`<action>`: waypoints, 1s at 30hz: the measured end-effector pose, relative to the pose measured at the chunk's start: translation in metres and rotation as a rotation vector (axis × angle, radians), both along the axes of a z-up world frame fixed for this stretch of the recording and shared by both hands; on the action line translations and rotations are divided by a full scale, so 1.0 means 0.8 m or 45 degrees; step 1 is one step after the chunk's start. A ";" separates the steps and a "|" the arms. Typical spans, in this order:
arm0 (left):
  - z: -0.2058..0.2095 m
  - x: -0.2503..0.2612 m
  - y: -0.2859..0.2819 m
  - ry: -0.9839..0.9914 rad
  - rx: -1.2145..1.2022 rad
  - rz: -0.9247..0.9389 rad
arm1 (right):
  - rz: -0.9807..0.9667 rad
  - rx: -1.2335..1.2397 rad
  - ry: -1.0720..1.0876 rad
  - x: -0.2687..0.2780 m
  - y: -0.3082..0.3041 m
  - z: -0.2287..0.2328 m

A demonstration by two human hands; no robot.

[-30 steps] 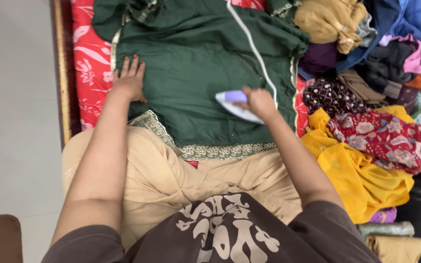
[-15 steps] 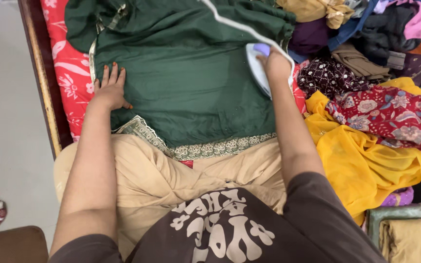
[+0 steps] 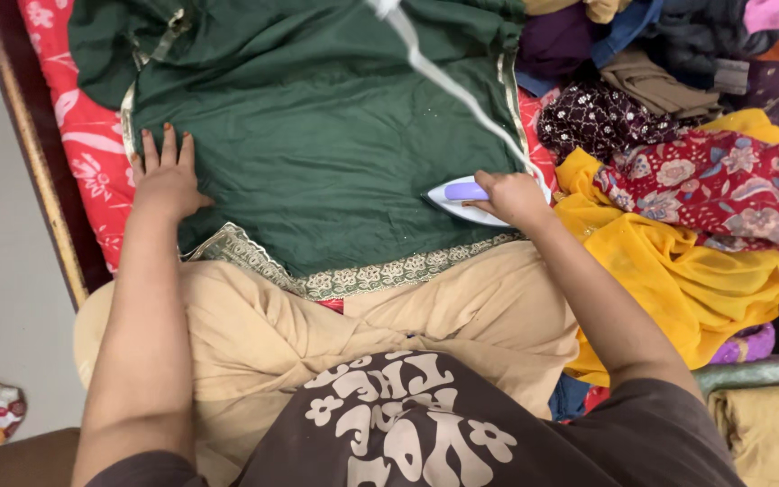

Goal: The person irons a green garment by hand using an iron on a bed, smoothing the fabric and moving the iron across various sections of the item.

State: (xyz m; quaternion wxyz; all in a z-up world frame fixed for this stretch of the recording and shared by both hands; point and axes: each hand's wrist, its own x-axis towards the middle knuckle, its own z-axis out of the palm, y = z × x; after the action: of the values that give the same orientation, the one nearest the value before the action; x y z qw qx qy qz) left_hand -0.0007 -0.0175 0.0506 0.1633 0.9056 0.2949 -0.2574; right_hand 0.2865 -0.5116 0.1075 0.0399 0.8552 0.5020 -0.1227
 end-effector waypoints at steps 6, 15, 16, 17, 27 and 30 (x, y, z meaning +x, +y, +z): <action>0.059 0.060 -0.202 -1.042 0.157 -0.514 | -0.320 0.354 -0.106 0.042 0.033 -0.033; -0.040 0.065 -0.428 -0.640 -0.092 -0.945 | -0.717 0.476 -0.271 0.206 0.099 -0.092; -0.038 0.058 -0.425 -0.624 -0.148 -0.939 | -0.584 0.449 -0.305 0.213 0.093 -0.090; -0.034 0.050 -0.423 -0.610 -0.199 -0.923 | -0.440 0.426 -0.337 0.215 0.090 -0.087; -0.034 0.139 -0.376 -1.131 -0.175 -0.201 | -0.303 0.172 -0.033 0.067 0.038 -0.040; -0.055 0.203 -0.361 -0.966 -0.059 -0.208 | -0.421 0.420 -0.147 0.077 0.065 -0.065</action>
State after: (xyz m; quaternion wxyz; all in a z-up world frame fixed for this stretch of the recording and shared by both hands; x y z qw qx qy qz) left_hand 0.1621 -0.3060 0.0066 0.2602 0.9530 0.1344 0.0772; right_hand 0.3482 -0.4598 0.0553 -0.0925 0.9263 0.3654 0.0053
